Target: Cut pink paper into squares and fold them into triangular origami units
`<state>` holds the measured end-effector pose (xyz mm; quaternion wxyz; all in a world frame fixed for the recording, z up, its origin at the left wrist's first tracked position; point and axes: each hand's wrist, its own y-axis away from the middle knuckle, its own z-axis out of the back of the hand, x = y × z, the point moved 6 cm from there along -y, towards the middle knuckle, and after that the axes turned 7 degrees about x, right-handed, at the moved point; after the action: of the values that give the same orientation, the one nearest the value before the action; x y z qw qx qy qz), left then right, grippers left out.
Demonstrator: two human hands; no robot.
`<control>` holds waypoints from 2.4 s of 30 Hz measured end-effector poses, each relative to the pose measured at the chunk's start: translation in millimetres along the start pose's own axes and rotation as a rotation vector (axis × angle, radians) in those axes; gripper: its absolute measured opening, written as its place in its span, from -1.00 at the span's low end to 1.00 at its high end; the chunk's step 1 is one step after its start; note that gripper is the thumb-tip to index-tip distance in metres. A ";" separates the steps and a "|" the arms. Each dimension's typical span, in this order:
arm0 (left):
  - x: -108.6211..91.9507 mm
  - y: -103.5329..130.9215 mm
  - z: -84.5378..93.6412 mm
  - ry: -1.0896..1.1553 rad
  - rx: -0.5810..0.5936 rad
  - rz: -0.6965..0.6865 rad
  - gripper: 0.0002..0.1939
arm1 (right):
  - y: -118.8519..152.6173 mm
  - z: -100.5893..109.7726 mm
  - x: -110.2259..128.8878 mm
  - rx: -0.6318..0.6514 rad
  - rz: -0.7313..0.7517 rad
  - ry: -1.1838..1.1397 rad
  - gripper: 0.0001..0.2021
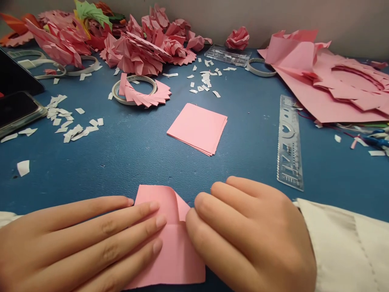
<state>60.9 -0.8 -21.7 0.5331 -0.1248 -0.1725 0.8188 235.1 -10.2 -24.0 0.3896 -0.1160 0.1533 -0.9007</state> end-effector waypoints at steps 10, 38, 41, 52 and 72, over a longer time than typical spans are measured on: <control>-0.9 6.3 -1.7 0.067 -0.048 0.036 -0.65 | 8.1 -2.2 11.3 -0.053 -0.007 -0.082 -0.80; 12.5 -11.5 4.0 0.109 0.051 -0.022 -0.61 | 4.1 -4.3 15.7 -0.084 0.032 -0.077 -0.68; 16.7 -9.2 -1.9 0.118 0.137 -0.031 -0.56 | 14.2 -6.0 15.7 -0.067 0.019 -0.046 -0.72; 15.5 -8.5 -9.9 0.121 0.214 -0.034 -0.50 | 19.5 -13.8 -3.9 0.082 0.008 -0.072 -0.68; 16.7 -11.8 -6.9 0.131 0.174 0.008 -0.44 | -1.7 -9.3 -10.3 0.150 0.159 -0.155 -0.71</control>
<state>66.6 20.0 -23.4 0.5490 -0.1317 -0.0649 0.8228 237.8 0.2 -32.9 0.4778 -0.1431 0.0636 -0.8644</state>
